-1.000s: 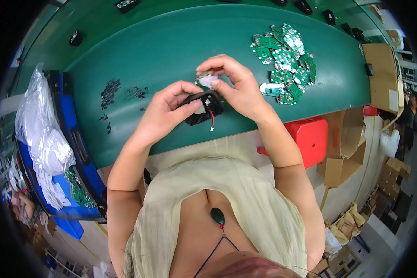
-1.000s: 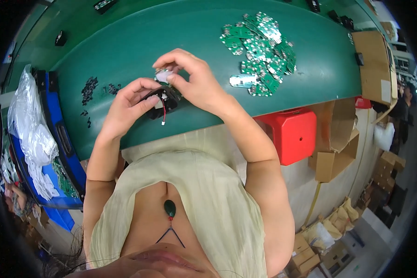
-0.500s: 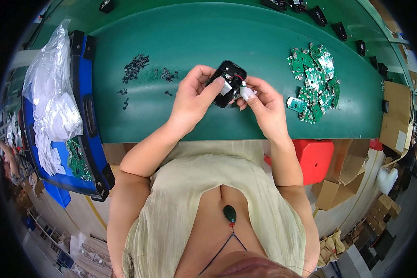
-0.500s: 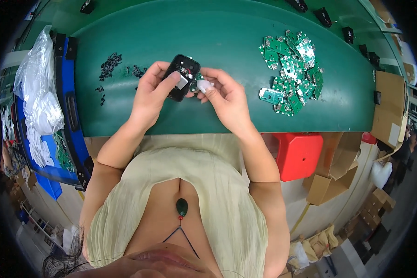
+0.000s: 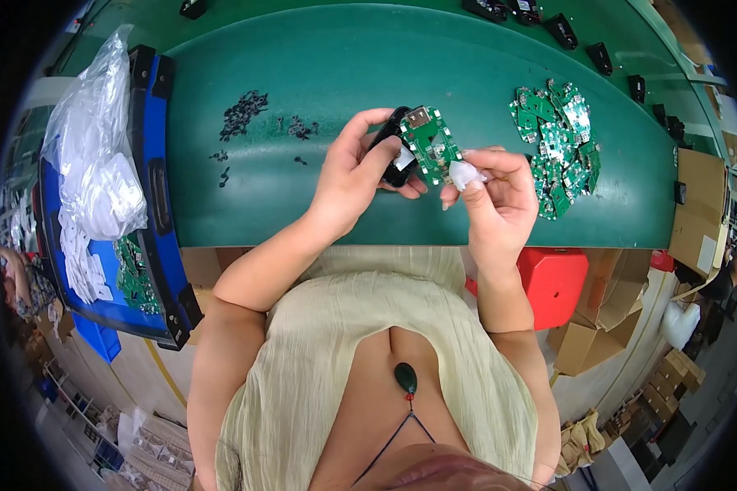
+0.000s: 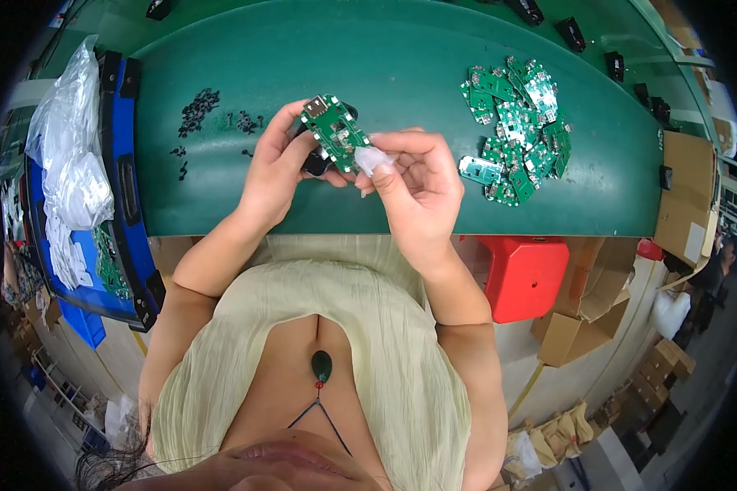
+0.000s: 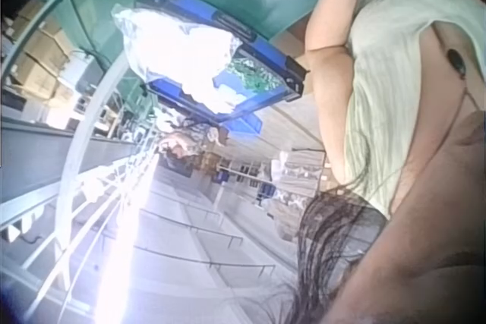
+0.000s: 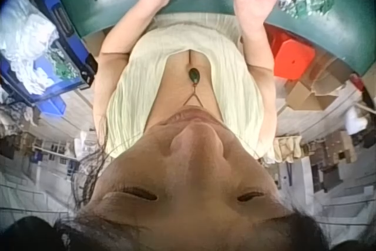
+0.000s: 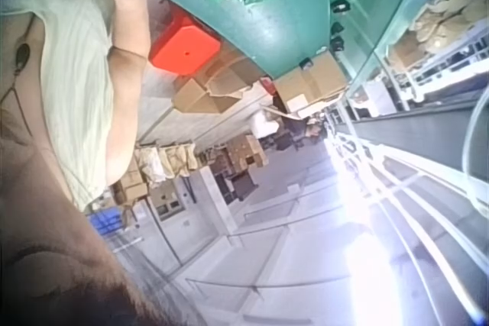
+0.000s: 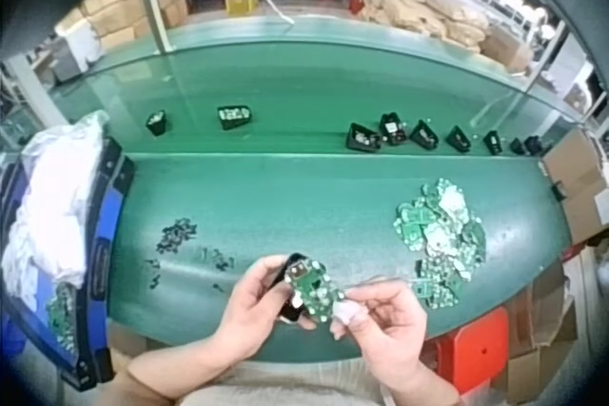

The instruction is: The person assembles circuit boards into plastic housings by hand.

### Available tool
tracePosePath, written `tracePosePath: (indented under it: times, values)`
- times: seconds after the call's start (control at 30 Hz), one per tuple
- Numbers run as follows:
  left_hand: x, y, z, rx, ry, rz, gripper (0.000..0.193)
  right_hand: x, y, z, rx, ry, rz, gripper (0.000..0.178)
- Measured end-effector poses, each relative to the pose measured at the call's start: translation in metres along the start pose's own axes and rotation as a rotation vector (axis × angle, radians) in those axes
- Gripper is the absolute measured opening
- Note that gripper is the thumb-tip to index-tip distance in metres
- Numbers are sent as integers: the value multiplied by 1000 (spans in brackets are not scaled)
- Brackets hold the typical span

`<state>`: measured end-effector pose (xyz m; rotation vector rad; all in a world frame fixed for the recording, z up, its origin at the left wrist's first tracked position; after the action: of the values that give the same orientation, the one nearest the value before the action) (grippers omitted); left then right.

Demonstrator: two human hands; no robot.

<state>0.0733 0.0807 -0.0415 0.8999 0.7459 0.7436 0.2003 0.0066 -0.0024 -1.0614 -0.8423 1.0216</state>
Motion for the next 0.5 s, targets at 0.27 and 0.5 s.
tracePosePath:
  times: [0.27,0.5]
  values:
    - [-3,2,0,36,-22,38,26,6,2,4,-39,-19,43,16]
    - [-5,3,-1,3,-45,35,29,9,12,1,-79,1,155,16]
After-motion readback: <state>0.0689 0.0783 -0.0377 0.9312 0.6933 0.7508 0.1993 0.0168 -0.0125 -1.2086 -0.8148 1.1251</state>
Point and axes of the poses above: each hand's wrist, its own x-axis towards the middle knuckle, its own z-axis out of the palm, y = z × x, the point moved 6 cm from there along x, towards the middle knuckle, and after that the axes turned 4 degrees about z, right-handed, at the moved point
